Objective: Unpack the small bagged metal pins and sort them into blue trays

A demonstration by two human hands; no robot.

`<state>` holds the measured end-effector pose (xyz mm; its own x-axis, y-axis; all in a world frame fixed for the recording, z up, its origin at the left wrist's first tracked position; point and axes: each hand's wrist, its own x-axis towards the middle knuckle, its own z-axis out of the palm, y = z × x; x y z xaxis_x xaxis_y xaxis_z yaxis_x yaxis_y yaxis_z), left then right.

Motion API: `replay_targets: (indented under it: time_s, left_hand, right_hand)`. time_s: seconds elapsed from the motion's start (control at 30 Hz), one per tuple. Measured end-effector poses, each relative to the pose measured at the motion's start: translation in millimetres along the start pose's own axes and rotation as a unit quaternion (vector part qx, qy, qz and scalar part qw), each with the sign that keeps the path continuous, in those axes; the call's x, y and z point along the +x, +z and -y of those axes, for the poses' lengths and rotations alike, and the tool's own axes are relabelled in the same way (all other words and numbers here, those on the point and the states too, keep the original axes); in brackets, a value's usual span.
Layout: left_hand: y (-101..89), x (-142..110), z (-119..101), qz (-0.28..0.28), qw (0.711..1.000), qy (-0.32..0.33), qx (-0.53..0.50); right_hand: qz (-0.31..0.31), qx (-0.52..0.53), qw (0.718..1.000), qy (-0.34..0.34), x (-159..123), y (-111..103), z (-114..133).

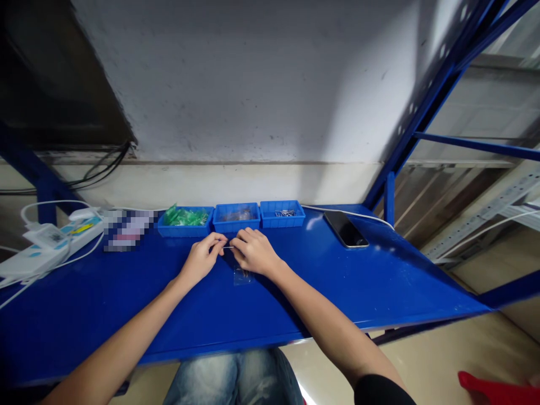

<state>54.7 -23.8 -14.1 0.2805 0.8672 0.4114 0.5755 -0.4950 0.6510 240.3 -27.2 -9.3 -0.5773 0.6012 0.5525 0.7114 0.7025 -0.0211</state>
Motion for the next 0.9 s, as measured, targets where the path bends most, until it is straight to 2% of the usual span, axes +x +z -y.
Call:
replay_targets:
  time_s: [0.13, 0.27, 0.43, 0.53, 0.63, 0.73, 0.8, 0.87, 0.9]
  left_hand:
    - [-6.1, -1, -4, 0.015, 1.0, 0.025, -0.001]
    - [-7.6, 0, -7, 0.004, 0.998, 0.047, 0.032]
    - [-4.3, -1, -6, 0.009, 1.0, 0.027, 0.013]
    - [-1.1, -1, -8, 0.003, 1.0, 0.015, 0.009]
    - [7.8, 2, -12, 0.015, 0.998, 0.035, 0.046]
    - [25.7, 11, -18, 0.113, 0.987, 0.061, 0.101]
    - [39.9, 18, -22, 0.181, 0.974, 0.066, 0.119]
    - [51.1, 23, -26, 0.219, 0.964, 0.071, 0.13]
    - [54.3, 24, -26, 0.23, 0.961, 0.077, 0.136]
  right_hand:
    - [-0.005, 0.02, 0.999, 0.026, 1, -5, 0]
    - [-0.002, 0.037, 0.999, 0.028, 1, -11, 0]
    - [0.002, 0.03, 1.0, 0.005, 3, -10, 3]
    - [-0.014, 0.024, 1.0, 0.009, 4, -15, -5]
    - [-0.07, -0.006, 0.994, 0.087, 2, -26, -29]
    - [-0.145, -0.059, 0.958, 0.24, -7, -34, -60]
    - [-0.169, -0.069, 0.932, 0.314, -14, -34, -74]
    - [-0.168, -0.052, 0.925, 0.338, -17, -31, -77]
    - [-0.156, -0.034, 0.93, 0.332, -18, -28, -75]
